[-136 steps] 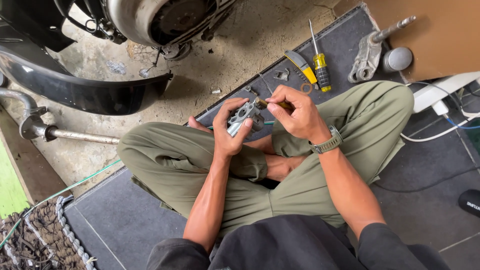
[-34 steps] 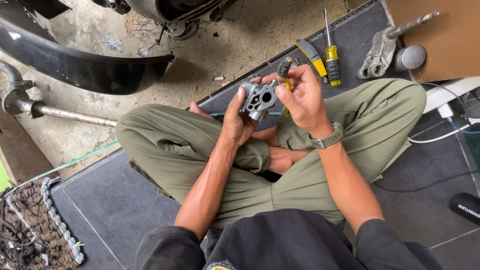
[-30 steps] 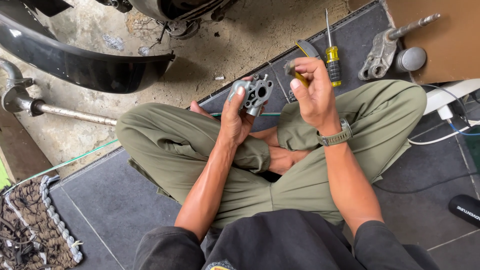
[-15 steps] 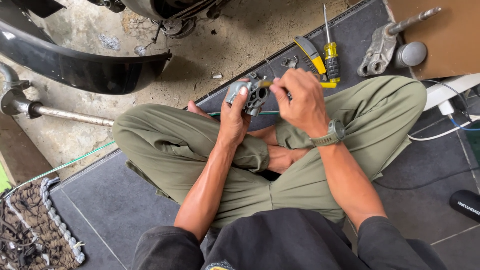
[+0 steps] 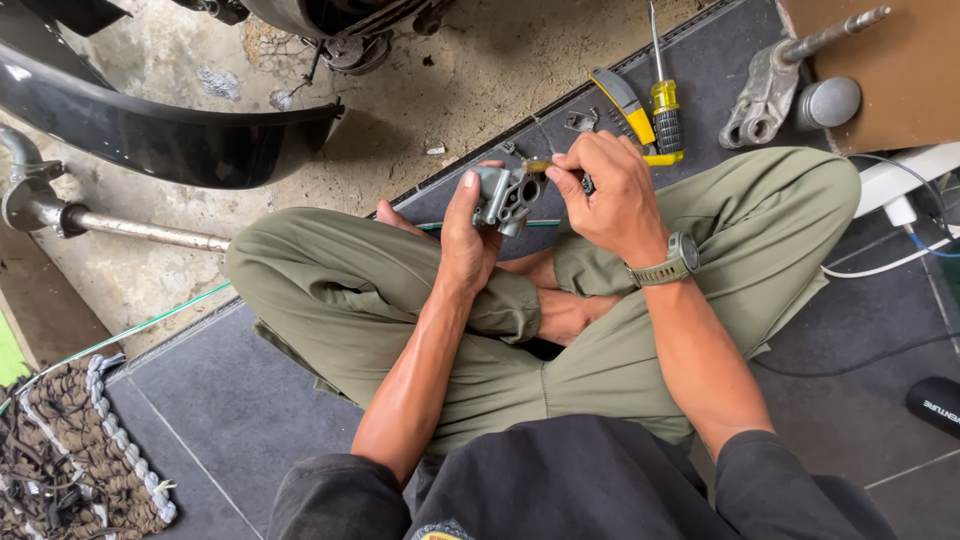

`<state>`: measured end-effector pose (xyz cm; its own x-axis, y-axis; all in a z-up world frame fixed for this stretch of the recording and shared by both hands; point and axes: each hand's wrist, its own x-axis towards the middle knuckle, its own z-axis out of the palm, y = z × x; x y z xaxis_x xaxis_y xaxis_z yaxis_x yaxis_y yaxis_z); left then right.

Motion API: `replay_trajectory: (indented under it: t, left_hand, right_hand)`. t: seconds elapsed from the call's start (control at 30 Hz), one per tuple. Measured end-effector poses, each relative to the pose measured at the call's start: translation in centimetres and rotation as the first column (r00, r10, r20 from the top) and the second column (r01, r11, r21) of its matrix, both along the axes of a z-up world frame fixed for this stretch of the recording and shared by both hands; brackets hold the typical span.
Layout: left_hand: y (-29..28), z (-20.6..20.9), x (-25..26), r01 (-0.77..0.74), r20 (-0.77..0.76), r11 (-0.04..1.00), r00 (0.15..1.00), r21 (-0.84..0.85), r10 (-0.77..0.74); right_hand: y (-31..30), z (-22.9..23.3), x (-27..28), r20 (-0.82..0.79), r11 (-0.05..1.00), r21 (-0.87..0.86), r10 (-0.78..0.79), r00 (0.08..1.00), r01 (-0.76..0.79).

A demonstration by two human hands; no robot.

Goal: The person sits on the floor and uses a screwdriver to disassemble a motorcycle carburetor. They remove screws and internal components, then use a utility knife to scrape the inside of the carburetor body.

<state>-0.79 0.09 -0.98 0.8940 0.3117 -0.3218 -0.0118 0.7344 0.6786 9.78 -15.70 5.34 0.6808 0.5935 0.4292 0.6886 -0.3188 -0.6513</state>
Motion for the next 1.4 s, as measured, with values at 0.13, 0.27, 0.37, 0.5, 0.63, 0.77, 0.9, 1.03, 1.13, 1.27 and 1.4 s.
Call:
replay_trajectory:
  t: [0.13, 0.27, 0.37, 0.5, 0.63, 0.77, 0.9, 1.03, 1.13, 1.27, 1.4]
  left_hand:
    - [-0.2, -1.6, 0.3, -0.035, 0.012, 0.999, 0.999, -0.008, 0.035]
    - [0.2, -0.7, 0.3, -0.047, -0.004, 0.999, 0.999, 0.009, 0.047]
    - [0.6, -0.1, 0.4, -0.073, 0.013, 0.997, 0.997, 0.005, 0.073]
    - [1.7, 1.0, 0.6, -0.159, 0.031, 0.985, 0.986, -0.073, 0.161]
    - [2.3, 1.8, 0.2, -0.247, 0.048, 0.945, 0.964, -0.217, 0.262]
    - [2.4, 1.2, 0.1, -0.271, 0.085, 0.926, 0.949, -0.261, 0.302]
    - [2.4, 1.7, 0.1, -0.272, 0.056, 0.907, 0.951, -0.321, 0.305]
    - [2.6, 1.5, 0.0, -0.276, -0.034, 0.884, 0.958, -0.379, 0.284]
    - [2.8, 2.8, -0.3, -0.139, 0.042, 0.937, 0.986, -0.321, 0.161]
    - [2.5, 3.1, -0.4, -0.086, 0.032, 0.938, 0.994, -0.336, 0.103]
    - [2.3, 3.2, -0.6, 0.019, 0.069, 0.925, 0.998, -0.38, 0.008]
  right_hand:
    - [1.3, 1.3, -1.4, -0.003, 0.998, 0.022, 0.06, 0.998, -0.06]
    - [0.4, -0.2, 0.2, 0.035, 0.999, -0.04, 0.003, 0.999, -0.001]
    - [-1.3, -2.1, 2.2, -0.025, 0.988, -0.124, -0.098, 0.995, 0.094]
    - [-0.5, -6.1, 1.4, 0.004, 0.955, -0.287, -0.072, 0.997, 0.071]
    - [0.5, -9.8, 0.7, 0.087, 0.915, -0.403, 0.072, 0.994, -0.032]
    - [0.6, -11.7, 1.0, 0.178, 0.872, -0.489, 0.13, 0.975, -0.026]
    - [0.5, -11.4, 1.1, 0.069, 0.884, -0.461, 0.129, 0.989, -0.083]
    - [0.3, -9.4, 3.9, 0.148, 0.89, -0.449, -0.009, 0.989, 0.075]
    - [-0.3, -7.4, 8.0, 0.144, 0.839, -0.5, -0.162, 0.976, 0.213]
    - [-2.7, -12.0, 12.3, 0.171, 0.746, -0.605, -0.218, 0.961, 0.277]
    - [-3.1, -14.9, 12.9, 0.157, 0.637, -0.711, -0.269, 0.95, 0.298]
